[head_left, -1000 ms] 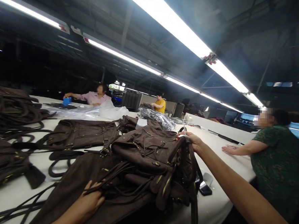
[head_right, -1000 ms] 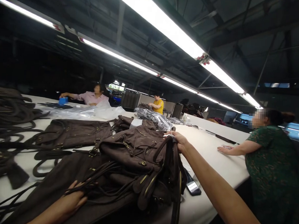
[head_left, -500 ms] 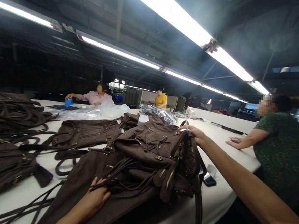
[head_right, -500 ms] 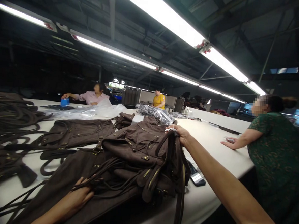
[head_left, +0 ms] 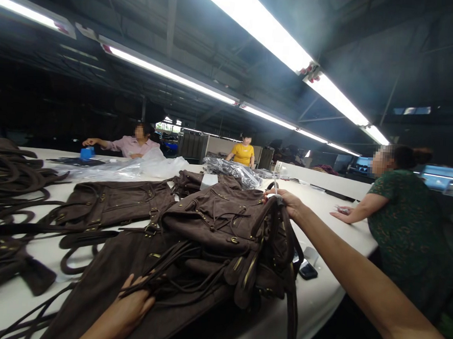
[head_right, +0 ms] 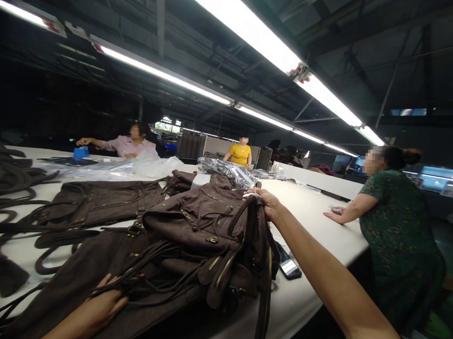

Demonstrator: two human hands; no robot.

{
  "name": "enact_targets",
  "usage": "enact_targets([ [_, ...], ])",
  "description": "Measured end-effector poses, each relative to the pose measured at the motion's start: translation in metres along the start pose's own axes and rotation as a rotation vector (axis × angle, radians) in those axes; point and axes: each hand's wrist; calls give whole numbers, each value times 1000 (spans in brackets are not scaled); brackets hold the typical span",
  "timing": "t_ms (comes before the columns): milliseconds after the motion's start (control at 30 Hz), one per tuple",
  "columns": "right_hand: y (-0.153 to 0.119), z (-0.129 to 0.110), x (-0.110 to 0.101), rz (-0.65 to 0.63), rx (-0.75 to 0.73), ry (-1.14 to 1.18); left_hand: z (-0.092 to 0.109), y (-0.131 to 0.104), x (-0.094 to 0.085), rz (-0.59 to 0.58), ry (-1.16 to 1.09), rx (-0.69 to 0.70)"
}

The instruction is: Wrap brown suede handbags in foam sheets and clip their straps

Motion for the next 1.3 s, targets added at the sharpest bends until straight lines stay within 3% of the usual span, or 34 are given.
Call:
enact_targets([
  [167,1,0,2,41,8,5,-1,5,6,11,20,-5],
  [467,-4,0,6,96,7,9,14,-4,-28,-127,58,-21],
  [733,-9,-6,8,115,-24,4,2,-1,-7,10,-25,-9],
  [1100,-8,-3,8,114,-35,0,5,1,-6,-57,27,-31],
  [1300,-8,-3,5,94,-41,3,2,2,-4,0,-4,-24],
])
Point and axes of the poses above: each hand's wrist, its own y-axis towards the middle knuckle, its own x-axis out of the palm, z = x × y, and after that the axes turned 14 degrees about y, right-handed
